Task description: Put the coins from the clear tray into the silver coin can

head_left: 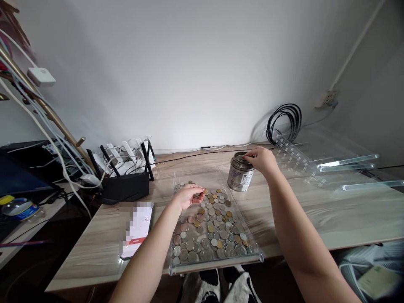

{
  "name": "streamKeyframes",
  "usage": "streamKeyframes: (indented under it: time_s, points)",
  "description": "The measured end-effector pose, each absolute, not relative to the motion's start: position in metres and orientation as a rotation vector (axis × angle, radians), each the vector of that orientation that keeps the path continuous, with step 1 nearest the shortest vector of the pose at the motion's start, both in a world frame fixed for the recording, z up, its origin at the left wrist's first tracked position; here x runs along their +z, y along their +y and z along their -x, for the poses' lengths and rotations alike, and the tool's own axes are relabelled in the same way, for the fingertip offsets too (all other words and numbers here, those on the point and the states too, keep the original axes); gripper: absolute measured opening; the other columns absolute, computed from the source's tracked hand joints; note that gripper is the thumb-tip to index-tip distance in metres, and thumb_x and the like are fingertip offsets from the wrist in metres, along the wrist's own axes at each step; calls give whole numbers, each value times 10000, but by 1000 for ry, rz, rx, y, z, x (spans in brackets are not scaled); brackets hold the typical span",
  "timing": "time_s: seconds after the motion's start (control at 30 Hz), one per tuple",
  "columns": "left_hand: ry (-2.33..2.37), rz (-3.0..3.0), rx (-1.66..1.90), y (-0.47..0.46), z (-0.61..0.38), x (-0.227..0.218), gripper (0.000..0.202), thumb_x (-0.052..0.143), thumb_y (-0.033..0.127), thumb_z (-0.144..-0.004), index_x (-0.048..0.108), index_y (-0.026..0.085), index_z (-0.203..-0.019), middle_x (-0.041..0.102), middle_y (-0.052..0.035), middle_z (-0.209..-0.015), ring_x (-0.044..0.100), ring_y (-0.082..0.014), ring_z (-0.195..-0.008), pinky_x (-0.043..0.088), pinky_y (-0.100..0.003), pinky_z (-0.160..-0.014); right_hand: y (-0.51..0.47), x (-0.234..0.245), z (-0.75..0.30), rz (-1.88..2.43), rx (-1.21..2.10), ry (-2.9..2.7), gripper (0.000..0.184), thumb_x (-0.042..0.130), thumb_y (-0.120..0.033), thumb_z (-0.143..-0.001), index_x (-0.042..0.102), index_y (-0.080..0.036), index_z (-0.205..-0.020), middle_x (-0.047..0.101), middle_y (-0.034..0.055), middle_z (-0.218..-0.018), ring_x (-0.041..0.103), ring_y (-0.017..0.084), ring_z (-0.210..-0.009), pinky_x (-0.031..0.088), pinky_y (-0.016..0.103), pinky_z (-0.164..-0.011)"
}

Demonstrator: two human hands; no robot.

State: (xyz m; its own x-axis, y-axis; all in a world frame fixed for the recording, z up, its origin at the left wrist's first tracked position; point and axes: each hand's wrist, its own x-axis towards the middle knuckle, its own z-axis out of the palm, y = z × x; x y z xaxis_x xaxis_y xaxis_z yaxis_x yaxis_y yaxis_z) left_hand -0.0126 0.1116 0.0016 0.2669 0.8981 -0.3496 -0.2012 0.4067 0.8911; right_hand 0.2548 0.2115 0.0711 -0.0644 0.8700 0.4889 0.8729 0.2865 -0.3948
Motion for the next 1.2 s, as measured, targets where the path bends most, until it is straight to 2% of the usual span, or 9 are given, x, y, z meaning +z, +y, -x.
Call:
streamKeyframes:
  time_s: [0.17, 0.37, 0.47, 0.7, 0.77, 0.9, 1.0, 1.1, 1.2]
  points:
    - [1016, -844, 897, 111, 13, 1, 33, 576, 71, -710, 607, 70, -700, 575, -14, -538, 516, -38, -424, 437, -116, -418, 180, 76, -226, 1316, -35, -1798, 299, 450, -331, -761, 665, -151, -862, 628, 91, -832, 539, 177, -744, 394, 278, -665]
    - [1005, -795, 1013, 113, 13, 0, 56, 566, 69, -722, 612, 65, -689, 600, -33, -551, 566, -64, -479, 455, -124, -453, 144, 48, -153, 890, 740, -2374, 184, 532, -290, -705, 655, -154, -724, 644, 48, -664, 565, 142, -596, 433, 240, -551]
    - [997, -781, 1022, 113, 13, 0, 82, 555, 80, -733, 615, 64, -681, 609, -43, -551, 573, -72, -480, 462, -131, -456, 141, 42, -145, 850, 865, -2351, 142, 528, -226, -685, 652, -158, -702, 649, 44, -644, 579, 150, -592, 446, 238, -546]
    - [927, -735, 969, 112, 13, 0, 250, 383, -14, -758, 612, 18, -855, 652, -168, -864, 630, -175, -818, 510, -242, -738, 176, 78, -220, 1458, -27, -1737, 208, 516, -275, -680, 681, -218, -792, 660, 38, -775, 574, 189, -743, 419, 276, -628]
    - [945, -720, 969, 112, 13, 1, 294, 347, -53, -738, 583, 6, -903, 645, -182, -874, 624, -182, -849, 503, -245, -755, 192, 82, -242, 1644, -48, -1704, 196, 552, -297, -639, 689, -217, -752, 656, 39, -734, 573, 199, -725, 405, 272, -588]
    - [991, -717, 970, 109, 12, 6, 345, 373, -50, -741, 476, 14, -1065, 643, -174, -839, 629, -172, -828, 504, -205, -681, 206, 79, -255, 1736, 103, -1806, 186, 569, -302, -613, 693, -227, -729, 652, 22, -682, 571, 182, -675, 393, 257, -551]
    - [997, -774, 978, 106, 11, 9, 376, 420, 17, -771, 409, 51, -1145, 641, -141, -785, 627, -122, -673, 471, -161, -534, 195, 76, -238, 1596, -61, -1741, 230, 538, -313, -656, 683, -219, -808, 659, 39, -795, 564, 192, -759, 409, 274, -624]
    - [1011, -879, 987, 106, 9, 10, 367, 451, 109, -791, 421, 113, -1156, 587, -28, -602, 455, -33, -389, 287, -118, -343, 172, 69, -204, 1313, -47, -1837, 240, 474, -302, -732, 665, -199, -834, 653, 45, -836, 557, 160, -738, 406, 256, -637]
    - [1016, -948, 1024, 106, 7, 10, 374, 460, 197, -799, 421, 181, -1171, 428, 73, -455, 257, -11, -299, 124, -131, -316, 152, 52, -166, 1064, 355, -2242, 244, 468, -334, -754, 667, -192, -756, 647, 25, -707, 532, 121, -581, 384, 225, -537]
